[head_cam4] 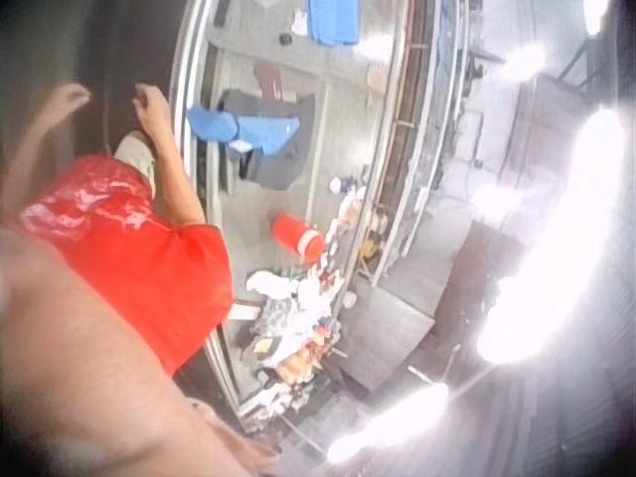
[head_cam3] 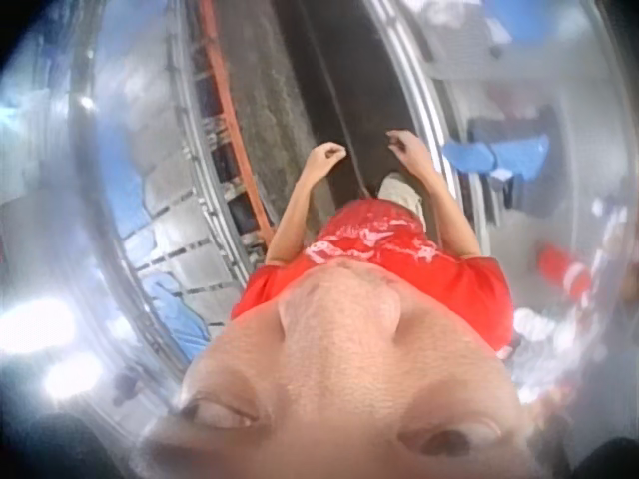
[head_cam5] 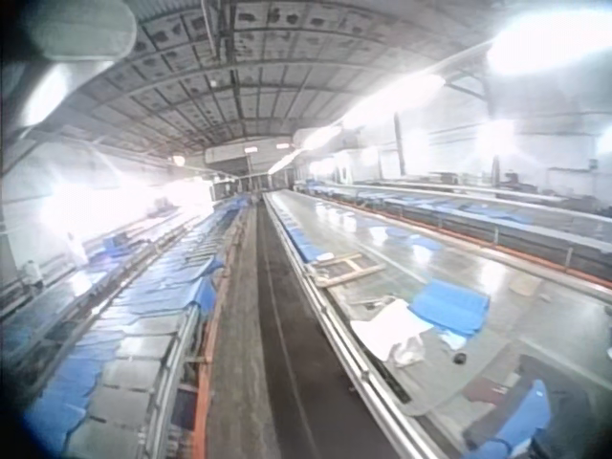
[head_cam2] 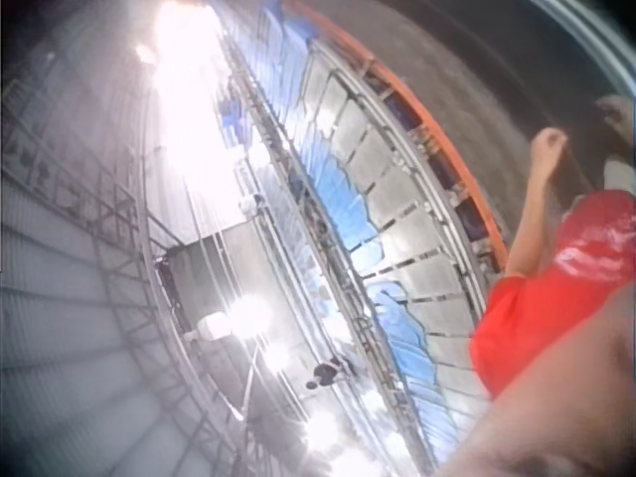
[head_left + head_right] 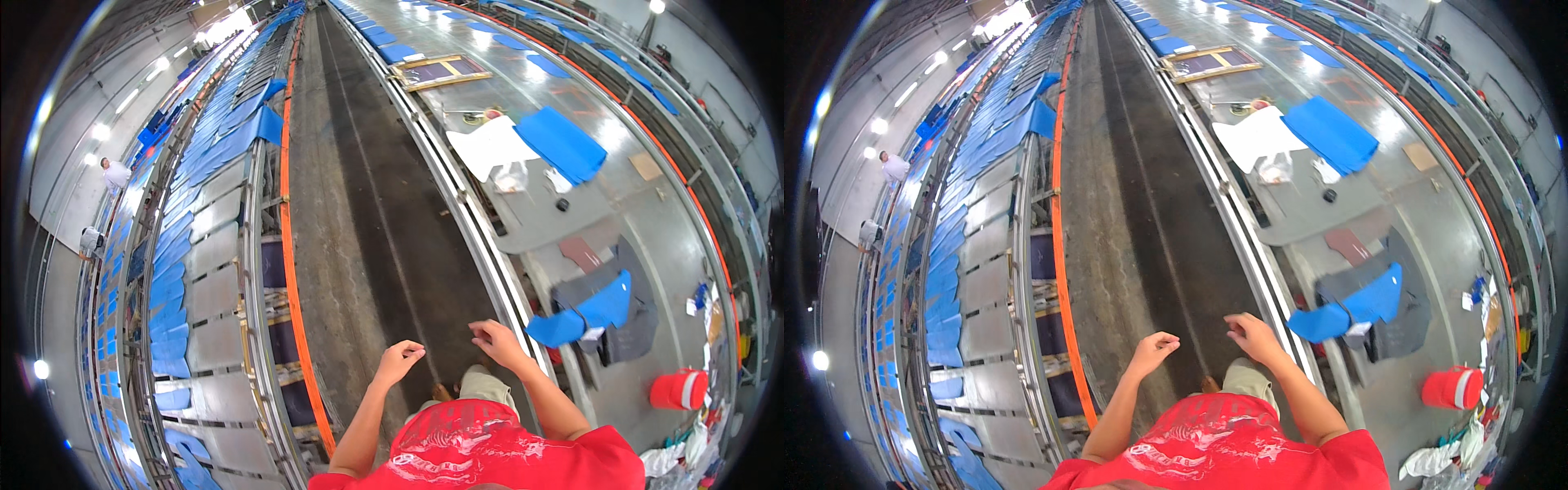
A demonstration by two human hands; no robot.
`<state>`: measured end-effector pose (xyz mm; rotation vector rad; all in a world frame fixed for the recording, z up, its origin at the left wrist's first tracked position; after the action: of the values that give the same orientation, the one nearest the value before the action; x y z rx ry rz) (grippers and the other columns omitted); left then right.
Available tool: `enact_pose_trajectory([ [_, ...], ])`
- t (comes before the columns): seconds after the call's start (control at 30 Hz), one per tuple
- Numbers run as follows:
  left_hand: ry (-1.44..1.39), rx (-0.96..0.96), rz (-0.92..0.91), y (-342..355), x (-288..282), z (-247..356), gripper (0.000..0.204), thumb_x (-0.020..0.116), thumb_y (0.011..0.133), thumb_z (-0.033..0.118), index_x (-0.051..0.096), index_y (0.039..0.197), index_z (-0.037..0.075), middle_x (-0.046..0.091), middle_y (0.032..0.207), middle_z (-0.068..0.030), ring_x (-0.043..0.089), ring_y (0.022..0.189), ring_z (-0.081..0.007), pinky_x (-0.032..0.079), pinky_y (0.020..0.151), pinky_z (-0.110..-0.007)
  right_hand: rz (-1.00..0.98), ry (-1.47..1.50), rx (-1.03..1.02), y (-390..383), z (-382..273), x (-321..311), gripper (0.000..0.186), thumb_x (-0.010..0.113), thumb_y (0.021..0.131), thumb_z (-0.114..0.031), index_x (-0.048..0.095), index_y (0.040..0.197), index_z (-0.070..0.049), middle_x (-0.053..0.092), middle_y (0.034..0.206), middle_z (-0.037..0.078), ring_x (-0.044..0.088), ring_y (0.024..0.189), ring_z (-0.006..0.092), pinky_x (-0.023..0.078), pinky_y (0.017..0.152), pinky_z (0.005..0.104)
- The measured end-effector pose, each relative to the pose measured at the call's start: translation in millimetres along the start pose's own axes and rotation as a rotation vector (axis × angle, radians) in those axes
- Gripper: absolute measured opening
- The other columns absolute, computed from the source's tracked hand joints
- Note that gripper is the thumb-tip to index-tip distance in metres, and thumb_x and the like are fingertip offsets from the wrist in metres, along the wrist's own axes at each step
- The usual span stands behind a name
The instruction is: The person tapes the edges of a purple screen printing frame with masking tape, then mixes a white liquid in a small container and applies it to the screen using a squeegee. The person carries the frame to a conveyor and places it on the line.
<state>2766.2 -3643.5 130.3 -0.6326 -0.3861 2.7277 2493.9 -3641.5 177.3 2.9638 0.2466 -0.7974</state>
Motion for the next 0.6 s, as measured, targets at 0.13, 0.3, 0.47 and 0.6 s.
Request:
enact_pose_trajectory([
  [0.13,-0.197,-0.039,-0.057,104.8,-43.4,-22.9,0.032,0.068,0.091,0.028,0.067,0.111,0.003,0.07,0.103,-0.0058,0.065,0.093,-0.0148,0.05,0.083,-0.029,-0.182,-0.104,0.251,68.2,24.0,14.2,0.023,0.063,0.089,-0.027,0.071,0.088,-0.006,0.067,0.066,0.01,0.065,0.065,0.0301,0.051,0.063,0.0376],
  [0.3,-0.419,-0.249,0.065,245.4,-109.2,-119.3,0.026,0.066,0.091,0.024,0.068,0.106,0.002,0.069,0.092,-0.0058,0.064,0.082,-0.0132,0.051,0.076,-0.028,-0.285,-0.222,0.16,203.8,70.1,49.5,0.041,0.056,0.092,-0.039,0.066,0.071,-0.005,0.064,0.064,0.013,0.064,0.064,0.0333,0.05,0.063,0.0422],
  [0.47,-0.152,-0.852,0.151,209.5,-193.1,-271.4,0.021,0.065,0.084,0.023,0.071,0.089,0.004,0.066,0.072,-0.0053,0.06,0.055,-0.0155,0.043,0.044,-0.033,-0.255,-0.137,-0.323,435.7,-21.8,94.7,0.04,0.052,0.097,-0.035,0.062,0.074,-0.003,0.061,0.073,0.018,0.06,0.074,0.0403,0.049,0.069,0.0477],
  [0.6,-0.301,-0.85,0.333,232.1,-239.1,-276.6,0.017,0.063,0.084,0.023,0.069,0.081,0.006,0.067,0.075,-0.0061,0.061,0.057,-0.0179,0.044,0.046,-0.033,-0.194,0.02,-0.51,601.5,-101.2,94.4,0.031,0.049,0.1,-0.026,0.056,0.086,0.0,0.058,0.084,0.02,0.057,0.085,0.0399,0.045,0.074,0.047],
])
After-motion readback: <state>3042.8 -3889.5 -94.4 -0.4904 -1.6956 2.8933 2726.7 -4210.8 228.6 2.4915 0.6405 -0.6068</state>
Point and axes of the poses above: each hand's wrist, its own y-axis towards the middle knuckle, its own x-axis out of the palm, z = x × y, the point moved 5 cm from there along y, towards the middle knuckle
